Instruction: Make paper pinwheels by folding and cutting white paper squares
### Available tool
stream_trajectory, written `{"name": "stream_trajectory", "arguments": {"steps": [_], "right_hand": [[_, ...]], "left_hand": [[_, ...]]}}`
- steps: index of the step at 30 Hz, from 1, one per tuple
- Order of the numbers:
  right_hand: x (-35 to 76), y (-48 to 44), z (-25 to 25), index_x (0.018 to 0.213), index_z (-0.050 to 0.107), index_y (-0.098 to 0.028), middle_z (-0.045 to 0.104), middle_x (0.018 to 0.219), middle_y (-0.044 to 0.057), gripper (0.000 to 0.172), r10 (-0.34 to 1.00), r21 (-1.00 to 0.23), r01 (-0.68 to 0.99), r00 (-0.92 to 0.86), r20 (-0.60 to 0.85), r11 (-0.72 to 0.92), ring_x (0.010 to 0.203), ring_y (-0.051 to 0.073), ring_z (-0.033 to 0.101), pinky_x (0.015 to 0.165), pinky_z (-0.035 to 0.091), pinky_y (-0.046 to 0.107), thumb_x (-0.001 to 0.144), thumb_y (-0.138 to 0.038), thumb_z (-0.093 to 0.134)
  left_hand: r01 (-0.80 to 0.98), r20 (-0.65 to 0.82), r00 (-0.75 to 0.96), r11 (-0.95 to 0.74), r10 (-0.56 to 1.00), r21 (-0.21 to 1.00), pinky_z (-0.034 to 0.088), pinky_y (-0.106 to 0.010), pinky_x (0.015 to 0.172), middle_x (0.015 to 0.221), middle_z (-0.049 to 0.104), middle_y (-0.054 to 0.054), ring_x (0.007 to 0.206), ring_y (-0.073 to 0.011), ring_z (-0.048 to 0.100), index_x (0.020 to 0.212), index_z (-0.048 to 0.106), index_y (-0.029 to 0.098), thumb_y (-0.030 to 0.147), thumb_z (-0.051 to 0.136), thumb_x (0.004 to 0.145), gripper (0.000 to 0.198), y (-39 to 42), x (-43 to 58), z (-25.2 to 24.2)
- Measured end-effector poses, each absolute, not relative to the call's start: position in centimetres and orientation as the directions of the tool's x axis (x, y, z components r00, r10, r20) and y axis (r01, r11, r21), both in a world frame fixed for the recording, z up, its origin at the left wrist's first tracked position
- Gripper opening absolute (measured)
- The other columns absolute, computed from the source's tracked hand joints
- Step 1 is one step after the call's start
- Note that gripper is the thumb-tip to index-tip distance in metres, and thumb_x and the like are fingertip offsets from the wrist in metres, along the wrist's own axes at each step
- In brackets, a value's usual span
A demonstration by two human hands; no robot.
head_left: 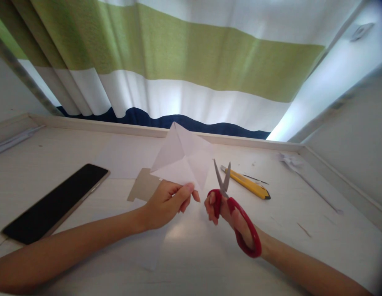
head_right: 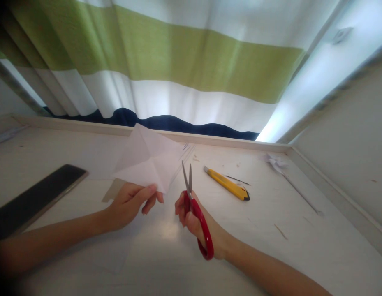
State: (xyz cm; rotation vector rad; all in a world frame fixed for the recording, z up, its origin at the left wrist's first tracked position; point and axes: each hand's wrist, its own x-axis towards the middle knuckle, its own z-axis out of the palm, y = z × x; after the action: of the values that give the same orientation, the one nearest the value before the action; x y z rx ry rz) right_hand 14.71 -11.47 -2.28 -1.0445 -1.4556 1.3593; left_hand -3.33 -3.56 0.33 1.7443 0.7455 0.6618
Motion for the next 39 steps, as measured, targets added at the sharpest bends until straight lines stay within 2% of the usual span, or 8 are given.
{"name": "stream_trajectory", "arguments": {"steps": [7,12,23,27,30,33,35,39], "right_hand": [[13.9,-11.9,-1.1,0.093,0.042,-0.019,0.042,0.077,-0.001,0.026,0.904,-0.986,0.032,-0.395,-0.163,-0.164,0.067,0.012,0.039,0.065,0.036,0.028,0.083,-0.043,0.043],[13.7,-12.2,-0.4,0.088,0.043,-0.018,0.041,0.075,-0.001,0.024,0.846,-0.958,0.052,-0.458,-0.274,-0.282,0.066,0.011,0.041,0.061,0.037,0.025,0.081,-0.041,0.048],[13.7,-12.1,-0.9,0.082,0.042,-0.018,0.041,0.065,-0.004,0.028,0.841,-0.956,0.009,-0.474,-0.262,-0.292,0.054,0.008,0.041,0.055,0.037,0.023,0.083,-0.045,0.043],[13.8,-12.1,-0.8,0.079,0.041,-0.018,0.041,0.062,-0.004,0.028,0.846,-0.959,0.006,-0.468,-0.254,-0.285,0.052,0.008,0.04,0.054,0.037,0.023,0.083,-0.045,0.043],[13.7,-12.2,-0.7,0.077,0.041,-0.018,0.041,0.062,-0.004,0.027,0.848,-0.958,0.009,-0.463,-0.257,-0.286,0.052,0.008,0.039,0.054,0.036,0.023,0.083,-0.044,0.043],[13.6,-12.3,-0.6,0.077,0.041,-0.018,0.04,0.063,-0.005,0.026,0.849,-0.958,-0.004,-0.463,-0.253,-0.287,0.051,0.007,0.038,0.055,0.037,0.023,0.084,-0.043,0.043],[13.6,-12.3,-0.7,0.078,0.041,-0.018,0.039,0.063,-0.005,0.026,0.852,-0.957,-0.017,-0.46,-0.25,-0.29,0.05,0.007,0.038,0.055,0.038,0.023,0.083,-0.044,0.043],[13.6,-12.2,-0.9,0.081,0.043,-0.018,0.04,0.063,-0.005,0.027,0.865,-0.958,-0.029,-0.438,-0.245,-0.286,0.049,0.007,0.038,0.056,0.039,0.024,0.083,-0.045,0.043]], "left_hand": [[0.1,0.127,0.493,-0.201,0.861,0.975,0.035,-0.02,0.048,0.038,0.041,0.005,0.04,-0.0073,0.039,0.055,0.057,0.014,0.035,0.034,0.085,0.043,-3.4,-3.1,0.7],[0.078,0.129,0.5,-0.193,0.856,0.978,0.036,-0.02,0.048,0.038,0.041,0.006,0.041,-0.0076,0.04,0.059,0.058,0.014,0.036,0.034,0.085,0.041,-3.2,-3.3,0.5],[0.13,0.086,0.535,-0.183,0.84,0.974,0.039,-0.021,0.051,0.04,0.042,0.004,0.045,-0.0094,0.045,0.054,0.057,0.014,0.035,0.033,0.084,0.044,-3.5,-3.1,0.7],[0.132,0.092,0.539,-0.192,0.837,0.973,0.039,-0.021,0.051,0.04,0.044,0.002,0.052,-0.0114,0.05,0.043,0.048,0.016,0.036,0.034,0.083,0.047,-3.5,-3.2,0.5],[0.136,0.084,0.553,-0.188,0.829,0.973,0.039,-0.021,0.051,0.041,0.045,0.002,0.049,-0.0103,0.047,0.038,0.041,0.017,0.036,0.033,0.083,0.049,-3.5,-3.2,0.2],[0.126,0.079,0.573,-0.183,0.815,0.975,0.04,-0.021,0.052,0.041,0.043,0.003,0.045,-0.0094,0.043,0.045,0.049,0.017,0.036,0.033,0.084,0.046,-3.6,-3.3,0.1],[0.122,0.08,0.579,-0.184,0.811,0.975,0.041,-0.022,0.056,0.04,0.042,0.003,0.049,-0.0104,0.047,0.049,0.052,0.016,0.036,0.033,0.084,0.044,-3.7,-3.2,0.0],[0.131,0.076,0.587,-0.187,0.806,0.974,0.043,-0.021,0.064,0.04,0.042,0.002,0.061,-0.0128,0.054,0.039,0.041,0.018,0.035,0.033,0.084,0.049,-3.8,-3.1,0.1]]}}
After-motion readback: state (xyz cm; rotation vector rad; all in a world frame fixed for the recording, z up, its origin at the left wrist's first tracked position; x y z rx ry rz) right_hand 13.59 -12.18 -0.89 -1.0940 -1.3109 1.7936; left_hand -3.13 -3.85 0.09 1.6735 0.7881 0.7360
